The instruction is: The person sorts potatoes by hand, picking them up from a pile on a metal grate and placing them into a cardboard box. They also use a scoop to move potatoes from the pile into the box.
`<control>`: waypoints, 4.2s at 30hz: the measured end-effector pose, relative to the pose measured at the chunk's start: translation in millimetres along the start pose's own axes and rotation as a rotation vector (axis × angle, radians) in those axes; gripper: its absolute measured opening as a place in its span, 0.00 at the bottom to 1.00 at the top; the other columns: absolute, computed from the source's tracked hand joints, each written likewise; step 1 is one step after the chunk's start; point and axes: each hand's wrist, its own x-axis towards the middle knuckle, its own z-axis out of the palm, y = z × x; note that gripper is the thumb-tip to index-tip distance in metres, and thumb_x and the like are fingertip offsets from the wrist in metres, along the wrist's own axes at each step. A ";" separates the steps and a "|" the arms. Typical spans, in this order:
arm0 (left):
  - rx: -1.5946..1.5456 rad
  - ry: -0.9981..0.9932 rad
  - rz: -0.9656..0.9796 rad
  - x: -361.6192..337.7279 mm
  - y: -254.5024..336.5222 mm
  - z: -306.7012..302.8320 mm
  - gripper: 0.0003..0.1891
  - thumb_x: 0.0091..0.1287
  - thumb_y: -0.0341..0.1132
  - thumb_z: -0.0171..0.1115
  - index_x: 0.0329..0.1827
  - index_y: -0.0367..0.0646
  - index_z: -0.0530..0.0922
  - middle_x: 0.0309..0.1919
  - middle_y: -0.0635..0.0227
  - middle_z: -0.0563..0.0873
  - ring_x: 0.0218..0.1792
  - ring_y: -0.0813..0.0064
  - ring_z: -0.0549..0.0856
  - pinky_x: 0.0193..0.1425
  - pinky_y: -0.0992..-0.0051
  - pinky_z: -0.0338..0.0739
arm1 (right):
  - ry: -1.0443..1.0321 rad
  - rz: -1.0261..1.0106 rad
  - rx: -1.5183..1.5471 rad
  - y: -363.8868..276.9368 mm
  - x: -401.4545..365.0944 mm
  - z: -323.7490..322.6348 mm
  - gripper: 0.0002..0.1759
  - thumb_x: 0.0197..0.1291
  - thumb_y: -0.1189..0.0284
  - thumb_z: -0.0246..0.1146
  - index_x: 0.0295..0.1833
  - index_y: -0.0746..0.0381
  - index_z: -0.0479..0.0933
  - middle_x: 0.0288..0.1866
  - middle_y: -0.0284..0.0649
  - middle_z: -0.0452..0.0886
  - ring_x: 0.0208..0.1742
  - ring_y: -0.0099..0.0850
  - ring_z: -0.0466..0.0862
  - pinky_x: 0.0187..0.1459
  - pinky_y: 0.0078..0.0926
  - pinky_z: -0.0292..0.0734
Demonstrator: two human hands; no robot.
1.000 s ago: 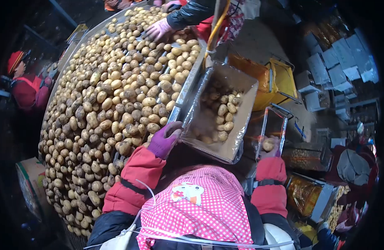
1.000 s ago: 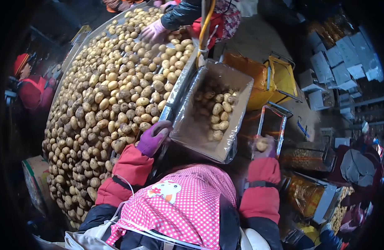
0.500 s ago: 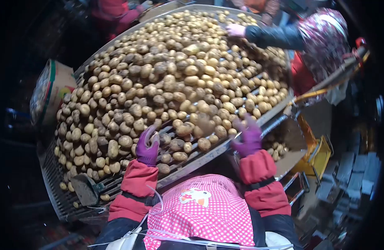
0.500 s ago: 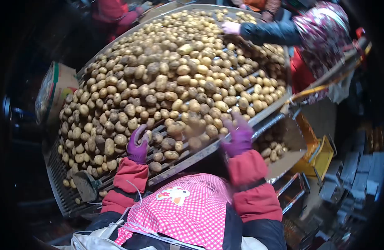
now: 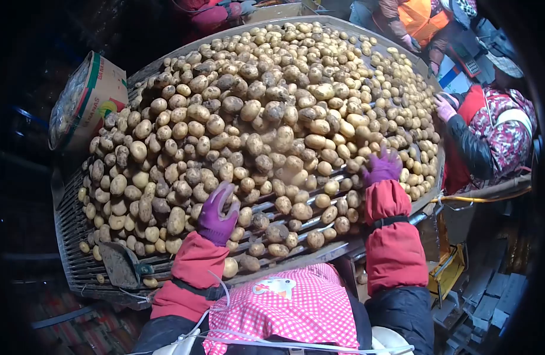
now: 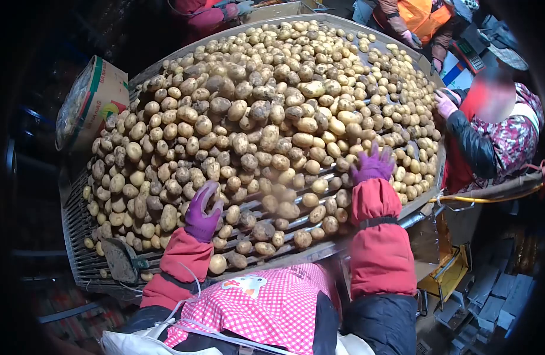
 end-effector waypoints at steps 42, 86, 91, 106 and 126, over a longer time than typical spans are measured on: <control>0.138 -0.058 0.282 115.2 72.2 61.4 0.22 0.63 0.39 0.68 0.58 0.38 0.80 0.54 0.52 0.85 0.51 0.53 0.85 0.59 0.61 0.79 | -0.067 0.787 1.235 80.4 -222.9 -54.4 0.27 0.58 0.74 0.70 0.64 0.65 0.75 0.56 0.43 0.80 0.58 0.34 0.80 0.62 0.34 0.75; -0.405 -1.107 -0.120 -37.2 197.0 137.5 0.33 0.72 0.48 0.58 0.78 0.47 0.62 0.58 0.52 0.82 0.59 0.62 0.82 0.66 0.69 0.73 | 0.184 0.961 1.284 117.2 -332.9 -10.1 0.19 0.69 0.70 0.61 0.62 0.63 0.75 0.50 0.38 0.79 0.47 0.27 0.80 0.52 0.22 0.76; -0.556 -0.495 -0.182 -44.6 73.7 91.7 0.34 0.67 0.34 0.67 0.76 0.39 0.65 0.65 0.61 0.78 0.64 0.69 0.78 0.70 0.69 0.71 | 0.075 0.417 1.103 19.8 -247.1 -44.3 0.22 0.58 0.70 0.69 0.59 0.60 0.79 0.58 0.46 0.82 0.60 0.41 0.81 0.61 0.36 0.75; 0.587 0.174 -0.441 -156.3 -62.1 -91.1 0.38 0.64 0.53 0.65 0.74 0.48 0.66 0.74 0.45 0.63 0.66 0.41 0.74 0.68 0.52 0.72 | -0.489 -1.045 0.592 -216.2 -111.3 -120.6 0.27 0.54 0.49 0.66 0.63 0.35 0.78 0.76 0.34 0.67 0.76 0.45 0.65 0.75 0.55 0.55; -0.053 -0.145 -0.187 -21.5 17.3 -11.0 0.24 0.67 0.46 0.62 0.65 0.50 0.79 0.61 0.55 0.82 0.59 0.56 0.83 0.60 0.66 0.80 | 0.176 -0.075 0.650 -8.3 -82.8 2.0 0.20 0.51 0.68 0.71 0.53 0.50 0.83 0.61 0.46 0.80 0.61 0.49 0.78 0.64 0.48 0.71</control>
